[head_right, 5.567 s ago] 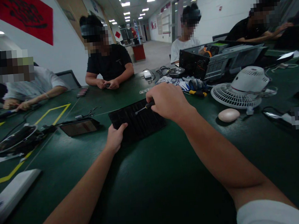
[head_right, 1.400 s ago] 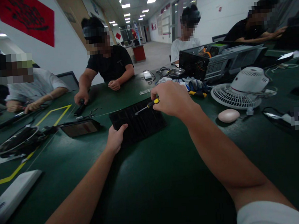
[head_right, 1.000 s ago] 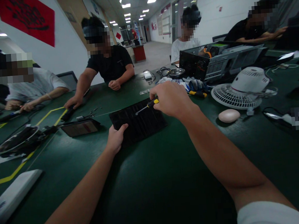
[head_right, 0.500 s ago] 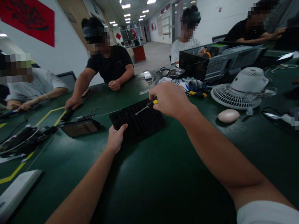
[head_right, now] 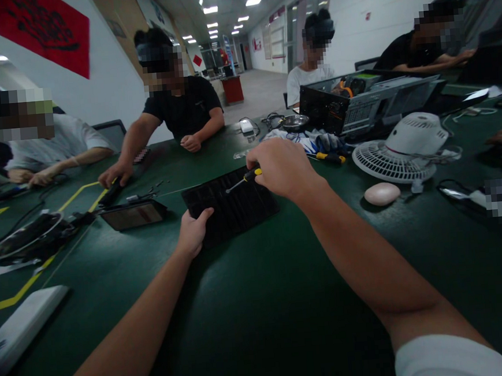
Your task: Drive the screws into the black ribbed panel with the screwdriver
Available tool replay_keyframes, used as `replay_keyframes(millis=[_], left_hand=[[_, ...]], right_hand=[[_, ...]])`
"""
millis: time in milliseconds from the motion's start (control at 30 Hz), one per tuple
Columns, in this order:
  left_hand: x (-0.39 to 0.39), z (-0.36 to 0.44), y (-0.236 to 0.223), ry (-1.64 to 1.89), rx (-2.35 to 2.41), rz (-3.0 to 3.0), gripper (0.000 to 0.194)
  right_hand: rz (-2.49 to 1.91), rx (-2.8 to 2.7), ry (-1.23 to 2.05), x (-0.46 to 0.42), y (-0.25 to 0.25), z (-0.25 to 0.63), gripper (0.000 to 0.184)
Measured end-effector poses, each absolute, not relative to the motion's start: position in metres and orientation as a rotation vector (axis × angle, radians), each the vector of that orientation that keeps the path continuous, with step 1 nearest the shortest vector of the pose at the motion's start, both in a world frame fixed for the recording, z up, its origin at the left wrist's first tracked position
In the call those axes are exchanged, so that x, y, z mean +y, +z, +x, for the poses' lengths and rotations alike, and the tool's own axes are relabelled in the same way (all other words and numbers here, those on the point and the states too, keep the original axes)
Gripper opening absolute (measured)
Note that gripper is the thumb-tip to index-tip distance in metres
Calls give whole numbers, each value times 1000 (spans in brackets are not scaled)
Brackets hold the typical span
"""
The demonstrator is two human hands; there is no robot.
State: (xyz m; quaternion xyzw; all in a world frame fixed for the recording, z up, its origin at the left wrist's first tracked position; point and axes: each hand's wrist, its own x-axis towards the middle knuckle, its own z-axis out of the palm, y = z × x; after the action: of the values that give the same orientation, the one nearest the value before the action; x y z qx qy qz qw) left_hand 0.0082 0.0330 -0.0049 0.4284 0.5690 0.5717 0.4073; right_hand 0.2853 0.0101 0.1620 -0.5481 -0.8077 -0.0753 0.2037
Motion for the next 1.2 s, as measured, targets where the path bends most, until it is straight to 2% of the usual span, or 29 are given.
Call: replay_keyframes(millis=[633, 867, 1033, 1200], left_hand=[[35, 5, -7, 1438, 1461, 1107, 42], [34, 7, -6, 1438, 1431, 1080, 43], [33, 9, -3, 1442, 1404, 1084, 43], [33, 11, -1, 1455, 1380, 1094, 43]], right_hand=[[-1714, -2194, -150, 7, 165, 283, 27], [-1821, -2308, -107, 12, 157, 283, 34], [-1668, -2337, 73, 24, 160, 298, 38], [-1544, -2001, 263, 48, 148, 327, 40]])
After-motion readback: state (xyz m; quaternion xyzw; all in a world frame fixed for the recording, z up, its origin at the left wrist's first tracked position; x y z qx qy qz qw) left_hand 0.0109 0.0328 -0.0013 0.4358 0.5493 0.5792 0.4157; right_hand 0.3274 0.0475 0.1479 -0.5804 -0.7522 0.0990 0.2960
